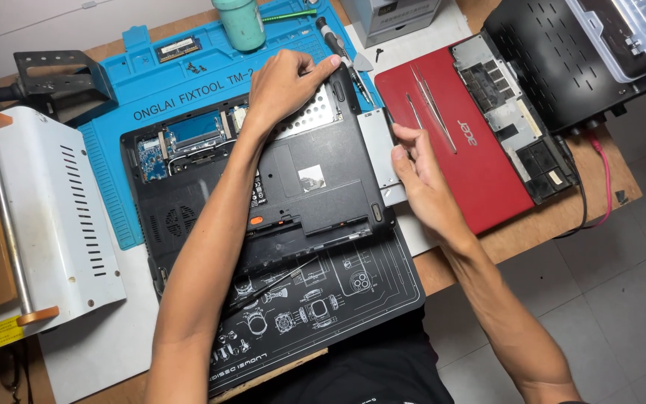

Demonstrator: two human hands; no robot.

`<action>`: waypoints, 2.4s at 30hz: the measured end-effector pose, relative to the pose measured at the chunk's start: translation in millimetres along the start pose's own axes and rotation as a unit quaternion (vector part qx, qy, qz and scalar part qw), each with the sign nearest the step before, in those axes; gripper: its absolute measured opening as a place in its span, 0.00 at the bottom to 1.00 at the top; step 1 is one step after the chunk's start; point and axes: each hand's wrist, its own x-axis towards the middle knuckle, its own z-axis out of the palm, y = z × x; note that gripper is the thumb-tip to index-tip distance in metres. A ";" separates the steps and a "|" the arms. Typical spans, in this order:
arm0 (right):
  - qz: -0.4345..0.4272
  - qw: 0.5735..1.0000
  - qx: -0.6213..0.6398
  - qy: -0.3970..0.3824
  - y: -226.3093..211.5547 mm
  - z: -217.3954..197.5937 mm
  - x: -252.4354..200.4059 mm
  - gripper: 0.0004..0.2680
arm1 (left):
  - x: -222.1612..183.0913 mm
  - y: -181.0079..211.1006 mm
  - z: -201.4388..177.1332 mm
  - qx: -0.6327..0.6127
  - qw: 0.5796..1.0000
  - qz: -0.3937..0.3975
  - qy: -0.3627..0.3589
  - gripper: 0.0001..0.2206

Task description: The person is removing screws from the bottom of a laptop and extracting the optical drive to access internal components.

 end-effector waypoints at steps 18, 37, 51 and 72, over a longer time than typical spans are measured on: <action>-0.031 0.987 -0.155 0.004 16.8 31.3 -16.4 0.24 | 9.3 -30.9 6.9 0.036 0.998 -0.021 0.046 0.32; -0.096 0.961 -0.255 0.041 19.5 54.3 -20.1 0.23 | 2.3 -28.2 8.5 -0.014 0.999 -0.016 0.046 0.25; -0.508 0.762 -0.307 -0.258 -17.4 131.0 -74.9 0.13 | -66.9 -66.3 -94.2 -0.033 0.991 -0.013 -0.131 0.29; -0.393 0.896 -0.141 -0.154 -168.4 100.2 24.4 0.03 | -115.2 -126.2 -136.9 -0.188 0.981 -0.033 -0.026 0.17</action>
